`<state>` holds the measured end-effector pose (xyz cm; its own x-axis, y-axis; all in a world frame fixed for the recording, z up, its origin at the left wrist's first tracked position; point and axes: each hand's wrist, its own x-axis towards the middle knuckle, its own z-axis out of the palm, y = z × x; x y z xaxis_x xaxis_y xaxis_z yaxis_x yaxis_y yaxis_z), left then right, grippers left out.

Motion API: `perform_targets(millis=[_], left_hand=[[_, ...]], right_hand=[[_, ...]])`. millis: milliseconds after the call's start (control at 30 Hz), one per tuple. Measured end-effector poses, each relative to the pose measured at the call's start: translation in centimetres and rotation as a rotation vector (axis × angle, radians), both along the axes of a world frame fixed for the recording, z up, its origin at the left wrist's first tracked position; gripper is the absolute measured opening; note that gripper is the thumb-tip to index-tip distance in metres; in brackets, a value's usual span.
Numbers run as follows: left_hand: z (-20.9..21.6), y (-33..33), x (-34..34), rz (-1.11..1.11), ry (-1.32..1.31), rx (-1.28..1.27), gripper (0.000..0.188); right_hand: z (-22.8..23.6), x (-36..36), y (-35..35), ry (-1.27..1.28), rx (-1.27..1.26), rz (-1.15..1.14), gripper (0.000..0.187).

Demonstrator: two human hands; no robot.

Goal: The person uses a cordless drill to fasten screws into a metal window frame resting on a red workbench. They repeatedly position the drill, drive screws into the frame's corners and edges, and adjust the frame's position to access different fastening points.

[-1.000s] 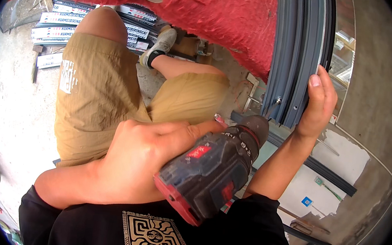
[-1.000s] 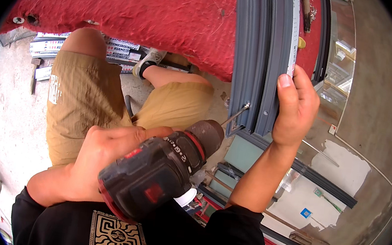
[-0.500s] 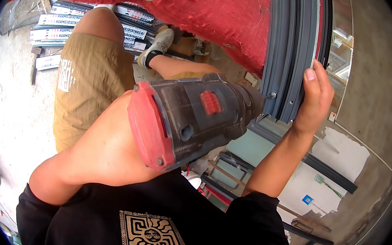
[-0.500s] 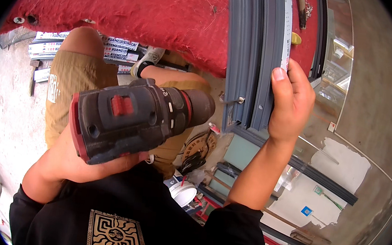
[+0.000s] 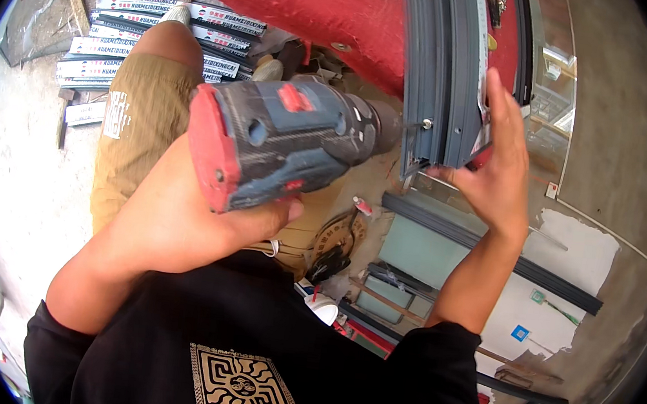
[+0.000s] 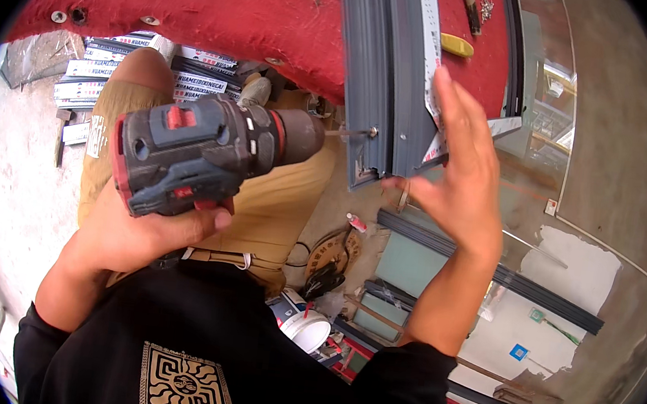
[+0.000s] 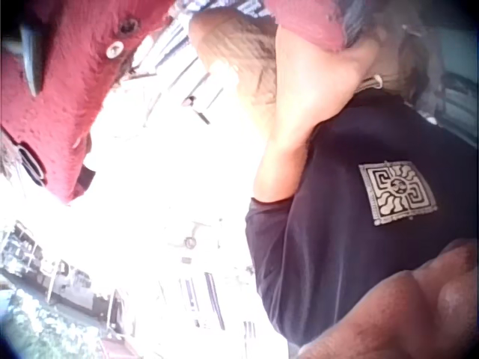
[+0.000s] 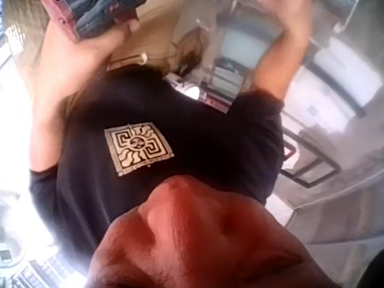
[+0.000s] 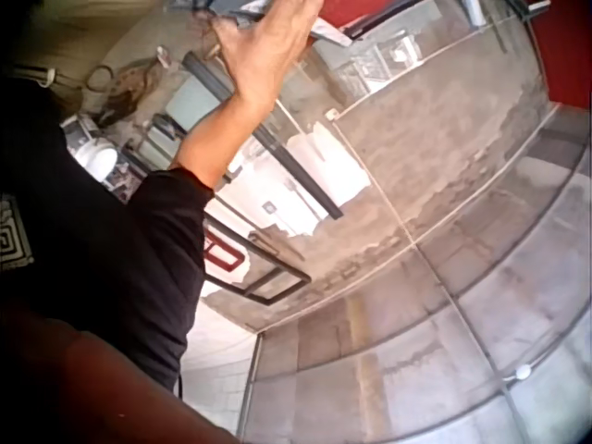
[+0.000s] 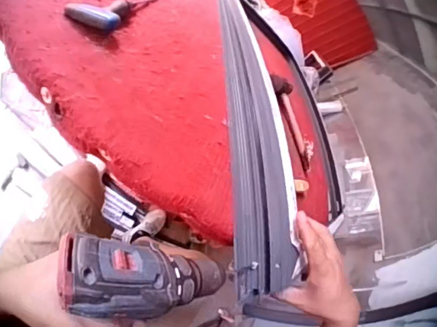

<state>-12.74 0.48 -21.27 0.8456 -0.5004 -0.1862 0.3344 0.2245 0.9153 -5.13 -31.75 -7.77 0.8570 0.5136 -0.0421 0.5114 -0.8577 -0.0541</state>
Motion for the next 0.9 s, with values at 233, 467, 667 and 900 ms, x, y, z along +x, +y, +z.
perform_targets(millis=[233, 467, 667, 900], left_hand=[[0.8, 0.1, -0.1, -0.003, 0.069, 0.07, 0.042], [0.4, -0.1, -0.7, 0.011, 0.027, 0.07, 0.041], [0.0, -1.2, -1.6, 0.109, -0.37, 0.105, 0.028], [0.4, -1.2, -2.9, 0.001, -0.34, 0.197, 0.03]], right_hand=[[0.1, 1.7, -0.6, 0.091, -0.037, 0.06, 0.137], [-0.7, 1.9, -1.2, 0.083, -0.001, 0.077, 0.126], [-0.4, 1.8, -2.0, 0.033, -0.039, 0.101, 0.131], [-0.9, 2.1, -2.0, 0.035, -0.019, 0.128, 0.136]])
